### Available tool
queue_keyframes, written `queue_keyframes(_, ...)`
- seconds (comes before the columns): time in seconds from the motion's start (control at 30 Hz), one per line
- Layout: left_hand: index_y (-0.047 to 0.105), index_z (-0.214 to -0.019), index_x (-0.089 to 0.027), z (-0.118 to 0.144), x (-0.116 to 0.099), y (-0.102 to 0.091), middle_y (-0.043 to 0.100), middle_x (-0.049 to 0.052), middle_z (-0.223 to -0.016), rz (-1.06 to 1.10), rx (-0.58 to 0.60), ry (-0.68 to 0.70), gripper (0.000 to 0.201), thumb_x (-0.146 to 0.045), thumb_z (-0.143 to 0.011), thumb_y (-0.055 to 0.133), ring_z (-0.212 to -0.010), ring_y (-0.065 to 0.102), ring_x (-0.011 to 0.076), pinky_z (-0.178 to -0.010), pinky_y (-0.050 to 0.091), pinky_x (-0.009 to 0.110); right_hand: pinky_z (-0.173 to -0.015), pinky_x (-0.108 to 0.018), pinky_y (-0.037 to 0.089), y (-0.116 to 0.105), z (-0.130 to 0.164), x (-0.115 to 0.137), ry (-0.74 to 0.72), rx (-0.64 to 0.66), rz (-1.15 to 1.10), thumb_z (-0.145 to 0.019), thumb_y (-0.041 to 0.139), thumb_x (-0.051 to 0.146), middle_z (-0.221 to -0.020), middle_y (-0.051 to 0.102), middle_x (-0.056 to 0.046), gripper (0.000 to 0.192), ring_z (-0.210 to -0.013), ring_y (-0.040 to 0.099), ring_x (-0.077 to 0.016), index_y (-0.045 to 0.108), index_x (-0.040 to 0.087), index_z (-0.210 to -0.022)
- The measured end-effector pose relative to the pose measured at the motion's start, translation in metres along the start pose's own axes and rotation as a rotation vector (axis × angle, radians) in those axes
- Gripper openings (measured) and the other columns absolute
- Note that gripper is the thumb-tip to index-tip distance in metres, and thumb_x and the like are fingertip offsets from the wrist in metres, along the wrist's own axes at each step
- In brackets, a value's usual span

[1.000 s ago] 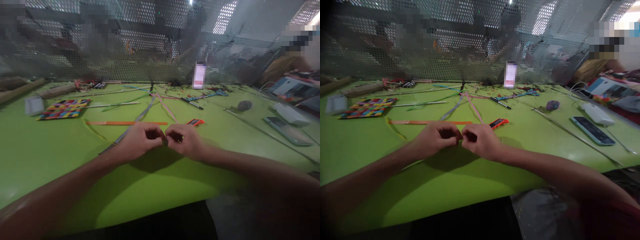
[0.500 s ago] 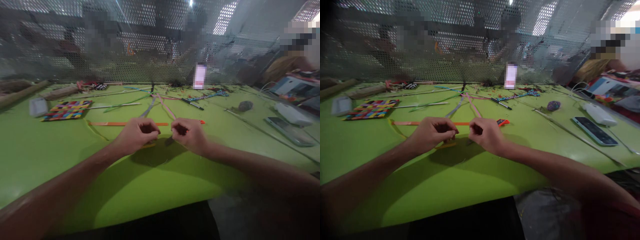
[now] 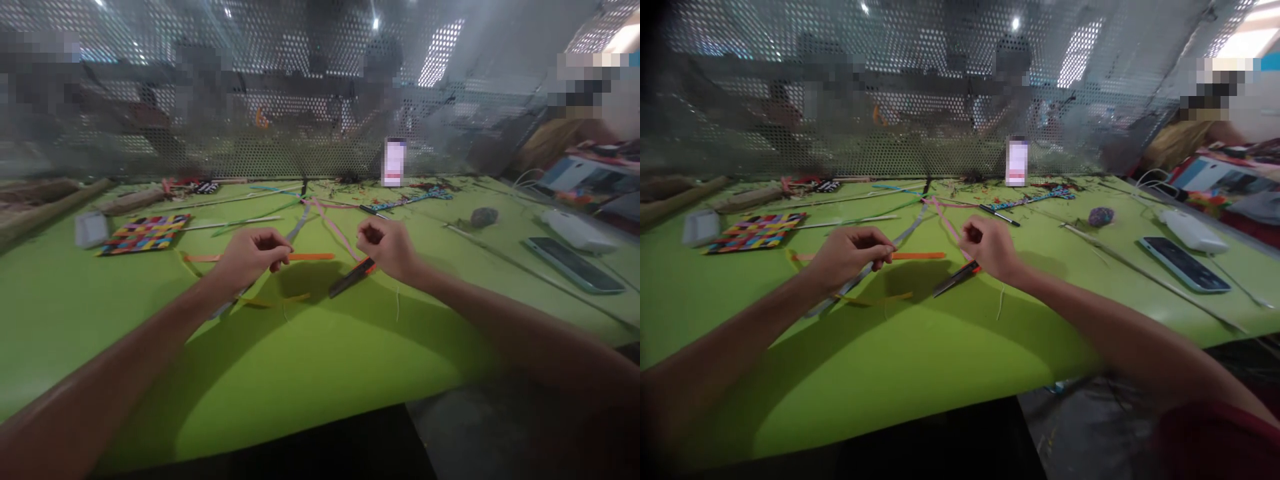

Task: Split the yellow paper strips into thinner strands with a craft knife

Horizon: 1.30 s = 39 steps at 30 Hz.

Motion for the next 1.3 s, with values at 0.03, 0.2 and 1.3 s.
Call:
queue_keyframes(0.03,0.067,-0.068,-0.016,-0.001,0.001,-0.002,0.066,-0.001,-0.058,0.000,-0.008,0.000,0.005,-0.020,-0.070,0.070,-0.048,0.054,0.0094,-0.050,0.045,0.022,-0.055,-0.021,0.032,-0.002,-0.001,-0.003,0.001,-0.007,0.015,-0.074,0.057,0.013,-0.059,0.050,0.003,0.007,-0.054,0.040,-0.0065,0.054,0.015,-0.068)
queue_keyframes(0.2,0.068,-0.068,-0.016,-0.007,0.008,-0.011,0.066,0.000,-0.058,0.002,-0.033,0.003,0.006,-0.021,-0.069,0.071,-0.048,0.054,0.0093,-0.050,0.044,0.022,-0.057,-0.022,0.032,-0.010,-0.008,-0.013,-0.003,-0.029,0.091,-0.073,0.057,0.012,-0.059,0.050,0.002,0.007,-0.054,0.040,-0.0071,0.053,0.015,-0.067)
queue_keyframes(1.3,0.067,-0.071,-0.017,-0.012,0.001,0.002,0.069,0.002,-0.061,-0.167,0.111,0.134,0.019,-0.036,-0.070,0.069,-0.053,0.061,0.0145,-0.056,0.049,0.026,-0.083,-0.031,0.055,-0.287,0.022,-0.218,0.671,0.262,0.888,-0.097,0.056,0.034,-0.108,0.064,-0.007,0.026,-0.092,0.063,-0.0145,0.063,0.012,-0.109)
Point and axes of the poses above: each hand's wrist, its own z-axis away from the middle knuckle, its own y-axis out of the palm, x = y × z, the point moved 10 cm from there along -z, towards the middle knuckle
